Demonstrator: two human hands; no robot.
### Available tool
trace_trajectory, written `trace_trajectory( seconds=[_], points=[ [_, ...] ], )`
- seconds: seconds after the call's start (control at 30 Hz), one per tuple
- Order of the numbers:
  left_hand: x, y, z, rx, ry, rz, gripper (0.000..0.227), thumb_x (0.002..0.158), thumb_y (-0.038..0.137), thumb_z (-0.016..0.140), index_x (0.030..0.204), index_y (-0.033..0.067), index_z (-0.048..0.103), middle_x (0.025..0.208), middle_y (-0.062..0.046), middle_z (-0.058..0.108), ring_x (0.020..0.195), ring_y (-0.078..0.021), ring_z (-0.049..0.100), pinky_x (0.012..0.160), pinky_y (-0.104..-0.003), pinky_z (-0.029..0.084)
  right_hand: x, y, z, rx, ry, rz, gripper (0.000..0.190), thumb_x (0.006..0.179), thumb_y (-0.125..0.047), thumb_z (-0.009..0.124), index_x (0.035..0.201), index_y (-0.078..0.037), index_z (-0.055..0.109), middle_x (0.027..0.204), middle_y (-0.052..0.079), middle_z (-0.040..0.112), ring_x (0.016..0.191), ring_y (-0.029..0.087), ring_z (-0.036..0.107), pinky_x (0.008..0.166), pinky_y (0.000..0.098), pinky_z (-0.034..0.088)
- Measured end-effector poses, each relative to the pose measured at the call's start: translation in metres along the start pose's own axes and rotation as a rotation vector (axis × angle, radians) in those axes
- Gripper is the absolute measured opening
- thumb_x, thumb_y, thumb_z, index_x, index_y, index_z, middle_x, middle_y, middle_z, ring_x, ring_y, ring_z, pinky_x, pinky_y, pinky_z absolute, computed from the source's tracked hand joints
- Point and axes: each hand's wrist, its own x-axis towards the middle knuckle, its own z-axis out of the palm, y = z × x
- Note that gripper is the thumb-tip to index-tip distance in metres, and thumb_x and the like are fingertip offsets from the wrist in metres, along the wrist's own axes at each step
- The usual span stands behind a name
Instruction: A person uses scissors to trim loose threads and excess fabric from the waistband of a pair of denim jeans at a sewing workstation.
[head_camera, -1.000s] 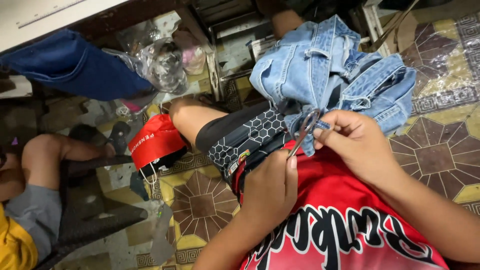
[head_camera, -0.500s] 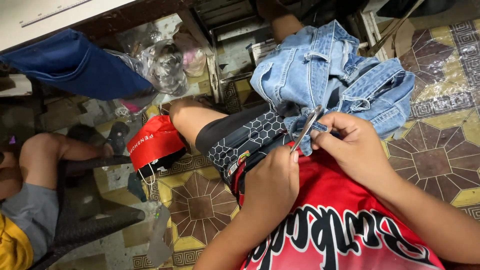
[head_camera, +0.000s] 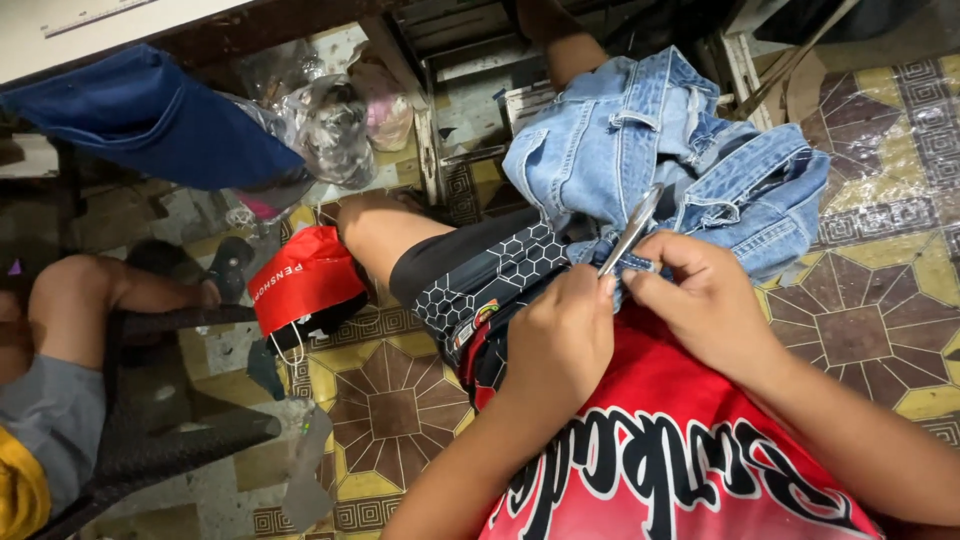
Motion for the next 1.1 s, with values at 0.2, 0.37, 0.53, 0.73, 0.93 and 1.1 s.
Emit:
trace_trajectory(
  seconds=[0.2, 0.37, 0.53, 0.73, 0.93, 1.1],
  points=[
    [-0.01, -0.004, 0.003, -0.032, -0.065, -0.06, 0.031, 0.104, 0.033, 0.052, 0.082, 0.0124, 0.058, 0.06, -0.009, 0.056, 0.053, -0.0362, 0.067, 0.045, -0.046, 0.053, 0.012, -0.004, 0.001, 0.06, 0.075, 0.171, 0.006, 0.082, -0.002, 0.067, 0.082, -0.006, 0.072, 0.062, 0.002, 0.058, 0.062, 0.01, 0.051, 0.063, 0.0259, 0.044],
    [0.002, -0.001, 0.002, -0.136, -0.019, -0.081, 0.031, 0.104, 0.033, 0.052, 0.081, 0.0136, 0.057, 0.06, -0.007, 0.058, 0.055, -0.0331, 0.068, 0.048, -0.043, 0.055, 0.005, -0.002, 0.003, 0.076, 0.031, 0.17, 0.006, 0.082, -0.002, 0.066, 0.081, -0.007, 0.07, 0.063, 0.0, 0.057, 0.064, 0.009, 0.051, 0.064, 0.0253, 0.044],
    [0.023, -0.004, -0.018, -0.302, 0.111, -0.068, 0.025, 0.101, 0.027, 0.061, 0.083, 0.0097, 0.06, 0.064, -0.015, 0.058, 0.063, -0.0395, 0.067, 0.052, -0.043, 0.054, 0.007, -0.008, -0.002, 0.143, 0.036, 0.115, 0.008, 0.08, 0.0, 0.067, 0.081, -0.007, 0.071, 0.062, 0.0, 0.057, 0.063, 0.008, 0.051, 0.062, 0.0233, 0.044],
    [0.036, -0.009, -0.011, -0.639, 0.029, -0.11, 0.018, 0.089, 0.02, 0.077, 0.084, 0.0076, 0.065, 0.068, -0.006, 0.06, 0.064, -0.0277, 0.068, 0.062, -0.034, 0.057, 0.005, 0.001, -0.003, 0.119, 0.025, 0.077, 0.008, 0.08, 0.003, 0.067, 0.082, -0.003, 0.071, 0.063, 0.003, 0.059, 0.063, 0.01, 0.051, 0.062, 0.025, 0.046],
    [0.04, -0.004, -0.018, -0.882, -0.002, -0.12, 0.022, 0.096, 0.012, 0.069, 0.077, 0.0049, 0.061, 0.055, -0.002, 0.056, 0.049, -0.0145, 0.063, 0.052, -0.026, 0.053, 0.007, 0.01, -0.014, 0.21, -0.067, 0.092, 0.006, 0.083, 0.002, 0.068, 0.082, -0.004, 0.07, 0.067, 0.001, 0.058, 0.066, 0.009, 0.05, 0.065, 0.025, 0.045],
    [0.037, -0.007, -0.009, -0.978, -0.067, -0.128, 0.017, 0.093, 0.005, 0.071, 0.078, 0.0002, 0.064, 0.052, -0.005, 0.057, 0.046, -0.0142, 0.063, 0.048, -0.024, 0.051, 0.007, 0.026, -0.03, 0.162, -0.144, 0.092, 0.004, 0.082, 0.001, 0.07, 0.082, -0.003, 0.072, 0.067, 0.0, 0.057, 0.067, 0.01, 0.049, 0.065, 0.0261, 0.045]
  ],
)
